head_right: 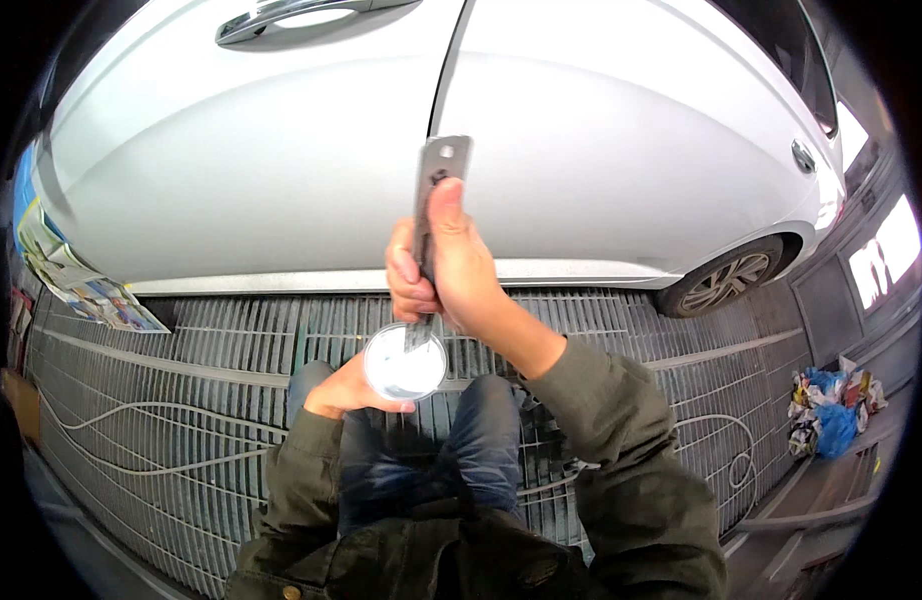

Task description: The person sits on a metal grate floor and applies a white filler paste to the side of a white car using a metal spreader. They repeatedly dip the spreader into a small cup, apply the paste to the car's surface, and smooth it out.

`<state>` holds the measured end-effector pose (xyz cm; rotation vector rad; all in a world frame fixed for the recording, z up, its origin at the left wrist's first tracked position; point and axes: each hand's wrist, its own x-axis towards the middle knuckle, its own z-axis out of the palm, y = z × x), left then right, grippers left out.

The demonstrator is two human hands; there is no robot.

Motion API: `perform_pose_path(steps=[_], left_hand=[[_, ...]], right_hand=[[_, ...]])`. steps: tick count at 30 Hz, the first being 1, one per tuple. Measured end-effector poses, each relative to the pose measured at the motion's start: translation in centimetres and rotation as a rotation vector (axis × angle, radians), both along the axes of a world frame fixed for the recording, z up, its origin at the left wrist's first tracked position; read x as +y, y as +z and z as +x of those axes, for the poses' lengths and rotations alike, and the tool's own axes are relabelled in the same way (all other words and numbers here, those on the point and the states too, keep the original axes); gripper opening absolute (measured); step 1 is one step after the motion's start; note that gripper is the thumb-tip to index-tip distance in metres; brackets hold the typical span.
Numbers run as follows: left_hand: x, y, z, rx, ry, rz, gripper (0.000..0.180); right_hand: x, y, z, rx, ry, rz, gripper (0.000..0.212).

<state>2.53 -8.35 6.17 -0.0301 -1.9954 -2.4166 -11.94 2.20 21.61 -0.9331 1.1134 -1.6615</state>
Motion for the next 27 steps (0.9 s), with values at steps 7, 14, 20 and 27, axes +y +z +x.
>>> perform_pose_path(steps=[7, 14, 20, 27], left_hand=[[4.2, -3.1, -2.0, 0.134, 0.541, -0.105, 0.072], [6.9, -3.1, -2.1, 0.093, 0.619, -0.39, 0.073], [2.2, 0.2, -0.4, -0.018, -0.439, -0.2, 0.073], [2.0, -1.2, 0.6, 0.041, -0.08, -0.094, 0.073]], right_hand=[[3.0, -3.1, 1.8, 0.031, -0.441, -0.142, 0.071], [2.4, -2.4, 2.4, 0.041, -0.437, -0.209, 0.065], [2.6, -0.6, 2.3, -0.008, 0.559, -0.305, 0.085], [2.1, -2.6, 0.0, 0.007, 0.199, -0.136, 0.077]])
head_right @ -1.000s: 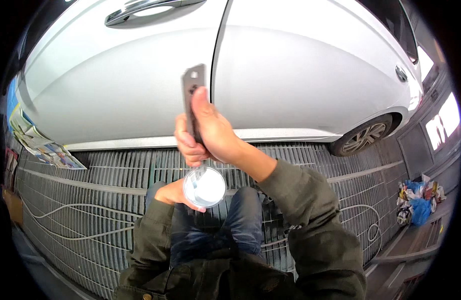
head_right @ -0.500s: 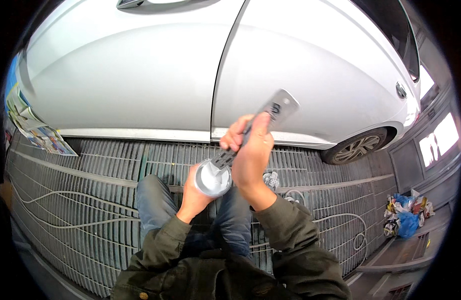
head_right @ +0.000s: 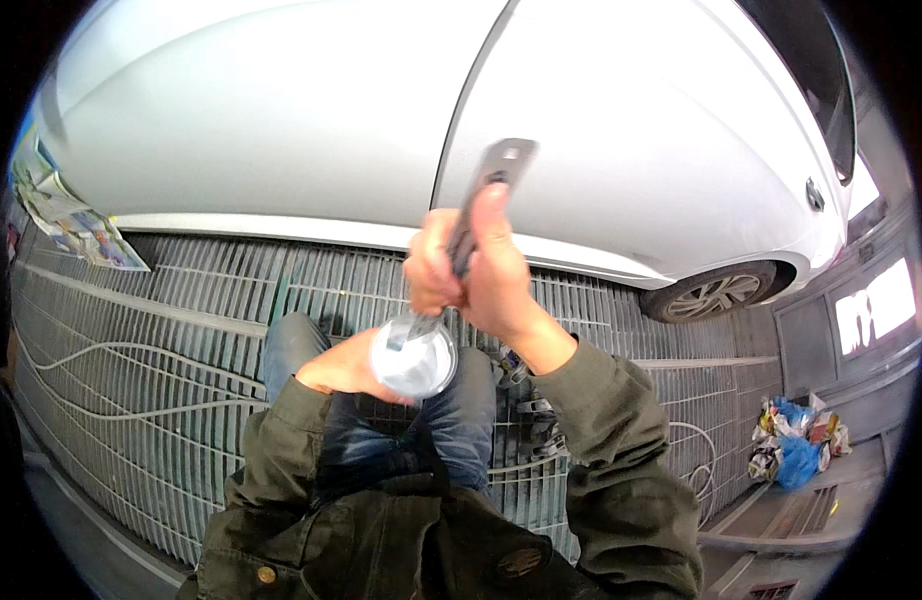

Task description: The person sits on a metal grate floor and applies a white filler paste to the side of a white car using a metal spreader. They repeatedly dip the spreader into a small cup, apply the paste to the car's surface, and smooth it out.

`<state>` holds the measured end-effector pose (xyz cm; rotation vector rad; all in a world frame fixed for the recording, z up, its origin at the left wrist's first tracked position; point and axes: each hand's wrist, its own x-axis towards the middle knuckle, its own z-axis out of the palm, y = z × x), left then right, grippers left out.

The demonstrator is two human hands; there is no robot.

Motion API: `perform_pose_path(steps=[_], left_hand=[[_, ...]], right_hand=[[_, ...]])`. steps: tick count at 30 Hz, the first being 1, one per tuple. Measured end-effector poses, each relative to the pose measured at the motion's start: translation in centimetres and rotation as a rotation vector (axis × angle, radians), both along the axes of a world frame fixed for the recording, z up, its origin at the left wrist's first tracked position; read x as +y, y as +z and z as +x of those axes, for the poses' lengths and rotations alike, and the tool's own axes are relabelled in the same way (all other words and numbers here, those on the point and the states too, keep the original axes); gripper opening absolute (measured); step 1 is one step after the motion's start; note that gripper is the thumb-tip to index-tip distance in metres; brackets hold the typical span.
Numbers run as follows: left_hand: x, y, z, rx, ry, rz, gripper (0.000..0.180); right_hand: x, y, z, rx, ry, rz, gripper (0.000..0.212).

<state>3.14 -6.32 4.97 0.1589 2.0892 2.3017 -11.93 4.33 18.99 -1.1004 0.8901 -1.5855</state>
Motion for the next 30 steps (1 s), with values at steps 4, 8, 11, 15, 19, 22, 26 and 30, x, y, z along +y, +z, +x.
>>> perform_pose_path(steps=[4, 8, 11, 15, 19, 22, 26, 30], left_hand=[[1.5, -1.1, -0.1, 0.013, 0.323, 0.036, 0.073], [3.8, -4.7, -1.8, 0.057, 0.6, 0.005, 0.078], [6.2, -5.0, -2.5, 0.182, 0.809, -0.28, 0.086], [7.0, -6.7, -2.0, 0.163, 0.776, -0.211, 0.085], [6.9, -8.2, -2.0, 0.163, 0.777, -0.305, 0.082], [7.3, -8.8, -1.5, 0.182, 0.788, -0.313, 0.075], [7.7, -8.3, -1.8, 0.105, 0.837, -0.136, 0.07], [8.1, -8.3, -1.4, 0.038, 0.847, -0.153, 0.068]], right_hand=[[1.5, -0.7, 0.9, -0.068, -0.32, 0.022, 0.074], [2.9, -1.8, 2.9, -0.053, -0.555, -0.019, 0.072], [2.9, -1.3, 3.8, -0.061, -0.622, -0.095, 0.072], [3.7, -4.0, 2.2, 0.191, -0.537, -0.183, 0.074], [5.5, -5.4, 3.3, 0.186, -0.354, -0.196, 0.074], [4.9, -4.7, 2.5, 0.161, -0.458, -0.264, 0.074], [5.2, -6.3, 3.0, 0.127, -0.427, -0.213, 0.074], [5.0, -5.7, 2.3, -0.009, -0.576, -0.261, 0.07]])
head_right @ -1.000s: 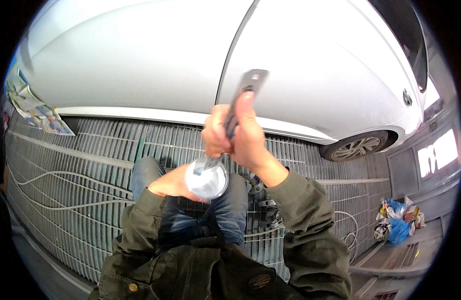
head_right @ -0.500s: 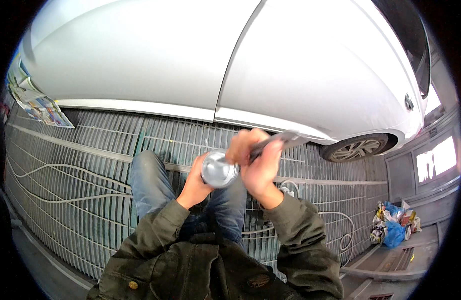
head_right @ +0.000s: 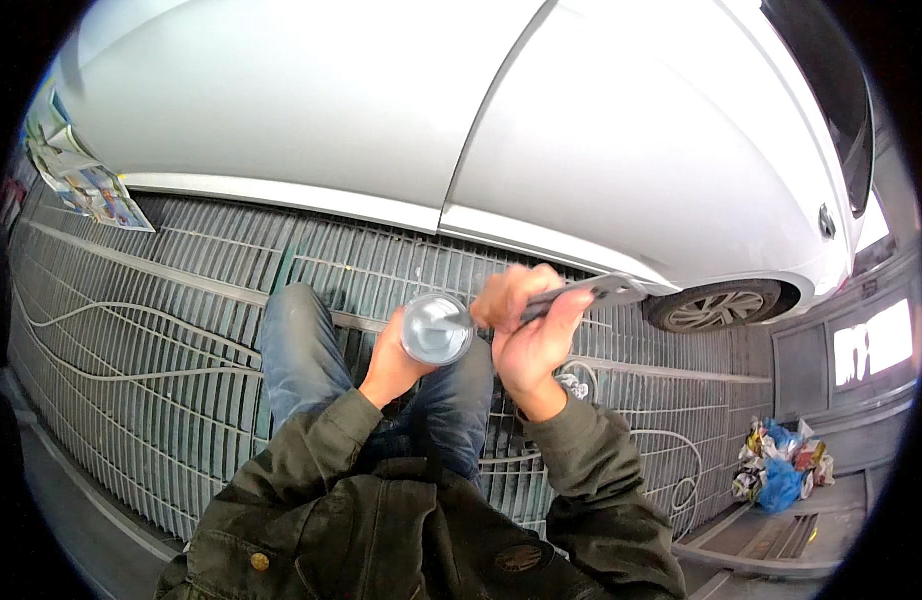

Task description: The person sits on a metal grate floor and applies a white filler paste to the side of a white car using a metal spreader. They repeatedly dip the spreader into a small cup, apply the paste to the car's surface, and smooth it out.

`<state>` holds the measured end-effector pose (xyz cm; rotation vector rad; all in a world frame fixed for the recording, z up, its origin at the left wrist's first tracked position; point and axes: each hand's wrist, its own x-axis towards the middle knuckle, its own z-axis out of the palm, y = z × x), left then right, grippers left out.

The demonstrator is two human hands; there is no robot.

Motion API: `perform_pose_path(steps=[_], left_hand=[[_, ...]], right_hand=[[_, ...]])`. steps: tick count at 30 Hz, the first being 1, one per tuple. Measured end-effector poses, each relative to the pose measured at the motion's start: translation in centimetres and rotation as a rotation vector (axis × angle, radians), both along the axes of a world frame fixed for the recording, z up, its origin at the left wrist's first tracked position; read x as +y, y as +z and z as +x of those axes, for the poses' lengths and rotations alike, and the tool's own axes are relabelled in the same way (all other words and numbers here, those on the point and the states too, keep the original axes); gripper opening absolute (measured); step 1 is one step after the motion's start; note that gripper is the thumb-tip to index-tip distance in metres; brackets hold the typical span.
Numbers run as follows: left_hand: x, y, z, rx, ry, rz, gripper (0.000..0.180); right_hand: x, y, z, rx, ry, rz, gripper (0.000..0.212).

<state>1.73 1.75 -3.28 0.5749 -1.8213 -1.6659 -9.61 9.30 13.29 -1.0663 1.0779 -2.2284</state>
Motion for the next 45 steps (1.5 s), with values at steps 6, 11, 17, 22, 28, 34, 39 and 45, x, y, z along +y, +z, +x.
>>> perform_pose_path(steps=[6, 11, 17, 22, 28, 34, 39, 45], left_hand=[[0.2, -0.1, -0.1, -0.012, 0.002, -0.137, 0.074], [-1.0, 1.5, -0.8, -0.009, -0.113, -0.066, 0.076], [-5.9, 5.4, -0.6, -0.058, -1.024, 0.18, 0.077], [-6.5, 13.1, -0.1, -0.327, -1.258, 0.029, 0.07], [-5.8, 7.7, 0.5, 0.057, -0.718, 0.265, 0.077], [-2.0, 3.6, -2.0, 0.122, -0.074, 0.062, 0.066], [0.7, 3.1, -3.0, 0.156, 0.304, -0.363, 0.076], [-2.6, 4.8, -2.0, 0.064, -0.383, -0.072, 0.076]], right_hand=[[0.2, 1.7, 1.2, -0.024, -0.068, -0.002, 0.066], [1.9, 0.1, 1.9, -0.015, 0.035, 0.065, 0.069], [-0.9, 6.3, 0.2, 0.153, 0.637, 0.005, 0.083], [-4.9, 8.7, 0.5, 0.096, 0.949, 0.268, 0.084], [-4.0, 7.0, -2.1, 0.024, 0.399, 0.305, 0.075], [-2.0, 4.7, 0.5, -0.089, -0.03, 0.253, 0.07], [-3.2, 6.2, -0.2, -0.158, -0.336, 0.043, 0.06], [-2.0, 6.2, 0.2, 0.264, 0.372, 0.202, 0.077]])
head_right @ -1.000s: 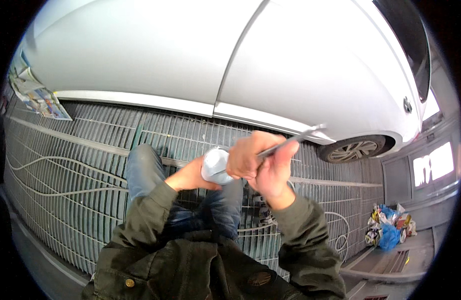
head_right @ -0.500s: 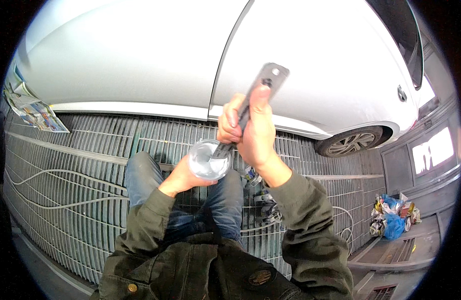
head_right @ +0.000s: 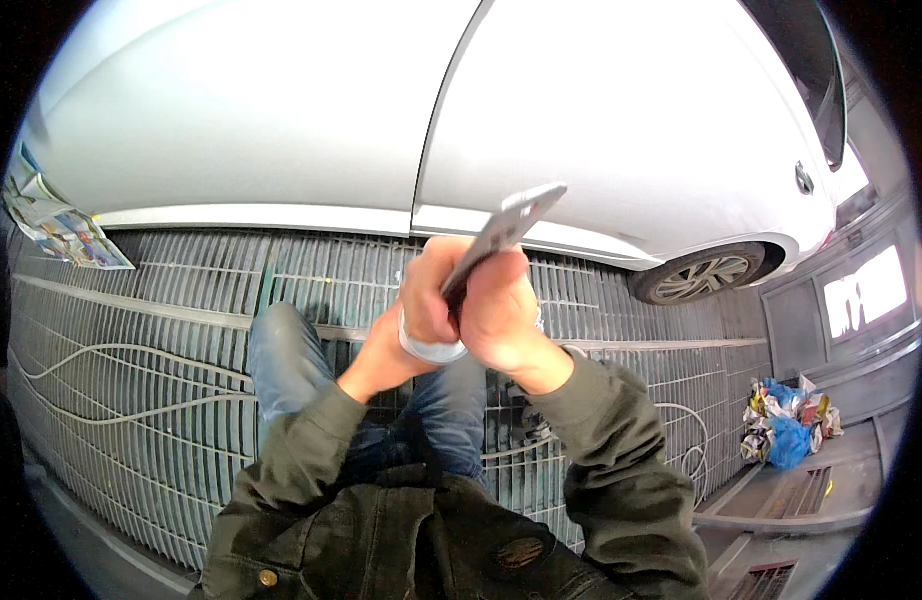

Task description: The person sits on a metal grate floor and applies a white filler paste to the side of a white car using a metal spreader. They repeatedly dip the spreader into a small cup, apply the paste to the car's surface, and smooth it out.

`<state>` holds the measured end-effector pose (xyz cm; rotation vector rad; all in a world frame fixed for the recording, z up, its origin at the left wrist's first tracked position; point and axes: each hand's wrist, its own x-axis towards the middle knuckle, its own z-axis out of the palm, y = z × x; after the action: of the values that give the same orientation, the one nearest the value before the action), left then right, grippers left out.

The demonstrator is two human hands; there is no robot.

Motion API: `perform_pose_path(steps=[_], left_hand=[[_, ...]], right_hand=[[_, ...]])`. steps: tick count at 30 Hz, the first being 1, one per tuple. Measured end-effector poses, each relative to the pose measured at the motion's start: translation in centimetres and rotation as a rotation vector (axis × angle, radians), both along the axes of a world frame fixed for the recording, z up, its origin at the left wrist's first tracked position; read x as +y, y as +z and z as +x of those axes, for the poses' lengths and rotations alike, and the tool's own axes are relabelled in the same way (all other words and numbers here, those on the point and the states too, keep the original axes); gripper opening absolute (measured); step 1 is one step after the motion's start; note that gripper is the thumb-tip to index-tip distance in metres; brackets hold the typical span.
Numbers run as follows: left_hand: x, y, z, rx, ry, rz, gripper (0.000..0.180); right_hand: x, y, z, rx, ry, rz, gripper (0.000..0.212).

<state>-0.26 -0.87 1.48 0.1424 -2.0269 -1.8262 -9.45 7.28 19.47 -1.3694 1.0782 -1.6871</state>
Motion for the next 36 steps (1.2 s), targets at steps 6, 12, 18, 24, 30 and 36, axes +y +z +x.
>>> perform_pose_path(steps=[6, 12, 18, 24, 30, 36], left_hand=[[-3.5, 5.3, 2.1, -0.286, -0.849, -0.093, 0.08], [-4.4, 3.1, 3.4, -0.113, -0.483, 0.272, 0.08], [-1.4, -0.7, 0.7, -0.01, 0.162, 0.128, 0.081], [0.5, -3.8, 1.0, 0.092, 0.33, -0.035, 0.077], [0.6, -4.7, 1.2, 0.051, 0.379, -0.089, 0.07], [1.3, -3.9, 1.4, -0.067, 0.367, -0.015, 0.068]], right_hand=[[-1.4, 1.1, 0.3, -0.153, 0.506, 0.031, 0.087], [-0.9, -0.1, -1.4, -0.258, -0.029, 0.2, 0.082], [-0.2, -2.6, 1.1, -0.337, -0.515, 0.042, 0.077], [0.4, -2.5, 0.7, -0.138, -0.464, -0.165, 0.075], [0.8, -4.2, 1.4, -0.051, -0.308, -0.124, 0.076], [1.9, -6.1, 2.3, 0.107, -0.311, -0.001, 0.077]])
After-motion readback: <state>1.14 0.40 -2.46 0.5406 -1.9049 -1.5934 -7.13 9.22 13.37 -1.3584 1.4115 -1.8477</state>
